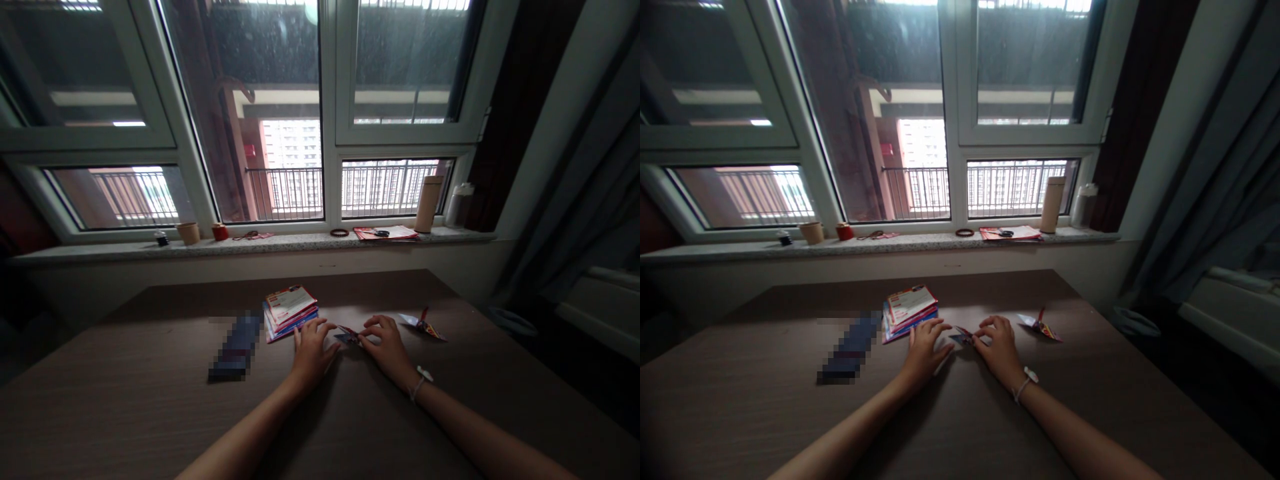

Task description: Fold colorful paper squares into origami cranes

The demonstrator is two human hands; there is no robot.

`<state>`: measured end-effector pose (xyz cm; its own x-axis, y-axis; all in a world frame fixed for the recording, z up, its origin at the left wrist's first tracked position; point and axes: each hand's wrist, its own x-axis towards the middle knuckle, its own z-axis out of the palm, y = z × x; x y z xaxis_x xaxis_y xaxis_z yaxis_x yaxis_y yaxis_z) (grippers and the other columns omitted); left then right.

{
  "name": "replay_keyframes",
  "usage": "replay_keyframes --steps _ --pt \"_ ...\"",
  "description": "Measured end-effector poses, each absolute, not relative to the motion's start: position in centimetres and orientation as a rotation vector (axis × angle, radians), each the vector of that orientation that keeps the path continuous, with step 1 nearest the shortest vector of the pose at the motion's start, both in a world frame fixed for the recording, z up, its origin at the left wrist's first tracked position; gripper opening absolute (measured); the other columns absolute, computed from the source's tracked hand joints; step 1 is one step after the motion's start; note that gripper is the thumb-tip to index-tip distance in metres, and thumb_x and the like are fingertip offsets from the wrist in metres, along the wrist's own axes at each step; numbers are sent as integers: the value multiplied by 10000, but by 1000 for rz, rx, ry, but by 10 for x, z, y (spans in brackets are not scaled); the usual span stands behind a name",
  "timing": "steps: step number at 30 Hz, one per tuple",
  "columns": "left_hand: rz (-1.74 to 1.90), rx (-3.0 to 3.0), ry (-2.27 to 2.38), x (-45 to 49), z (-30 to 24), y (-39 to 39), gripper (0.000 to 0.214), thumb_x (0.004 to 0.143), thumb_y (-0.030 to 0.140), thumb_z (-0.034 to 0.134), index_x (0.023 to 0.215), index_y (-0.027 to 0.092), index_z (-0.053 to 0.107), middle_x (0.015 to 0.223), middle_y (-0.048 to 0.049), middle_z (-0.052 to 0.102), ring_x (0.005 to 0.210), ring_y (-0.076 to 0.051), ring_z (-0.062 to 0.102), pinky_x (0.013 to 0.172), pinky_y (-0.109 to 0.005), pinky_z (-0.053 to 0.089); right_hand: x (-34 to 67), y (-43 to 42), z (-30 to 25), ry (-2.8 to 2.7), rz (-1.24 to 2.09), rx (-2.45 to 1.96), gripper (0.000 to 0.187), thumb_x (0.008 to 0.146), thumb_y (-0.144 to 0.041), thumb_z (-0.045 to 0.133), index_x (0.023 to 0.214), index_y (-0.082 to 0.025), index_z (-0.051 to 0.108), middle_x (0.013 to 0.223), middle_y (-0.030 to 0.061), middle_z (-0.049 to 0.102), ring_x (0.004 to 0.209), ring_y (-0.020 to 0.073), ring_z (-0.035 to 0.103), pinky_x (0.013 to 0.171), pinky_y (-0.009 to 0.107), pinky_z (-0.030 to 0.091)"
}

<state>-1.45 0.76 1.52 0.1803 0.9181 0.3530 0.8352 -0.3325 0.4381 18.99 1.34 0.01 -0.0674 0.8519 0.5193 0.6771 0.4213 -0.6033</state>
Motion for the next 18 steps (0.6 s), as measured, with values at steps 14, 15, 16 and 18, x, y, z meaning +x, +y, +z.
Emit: replay_keyframes --steps 14,15,16,18 --pt "893 2291 1785 -16 11 8 244 838 253 648 1078 297 655 1290 -39 559 1241 -269 437 1096 -567 208 181 -2 14 -2018 203 -1328 63 800 -265 636 773 -248 690 980 21 630 1049 228 521 1103 526 163" --pt "890 2291 1786 -16 11 8 242 839 251 646 1076 295 656 1287 -39 561 1242 -267 437 1095 -563 213 181 -2 14 -2032 223 -1333 68 802 -273 632 773 -250 688 982 18 638 1066 232 516 1106 540 141" --pt "886 2290 1787 -16 11 8 238 839 249 647 1073 294 658 1284 -39 563 1244 -265 436 1095 -561 216 181 -2 14 -2042 246 -1338 74 808 -279 625 779 -253 689 981 14 650 1094 238 507 1107 552 122" --pt "870 2289 1791 -16 12 8 217 836 252 652 1048 295 671 1284 -41 565 1246 -265 435 1095 -566 211 180 -2 15 -2050 292 -1344 90 822 -292 612 800 -265 695 970 4 675 1153 251 480 1106 568 93"
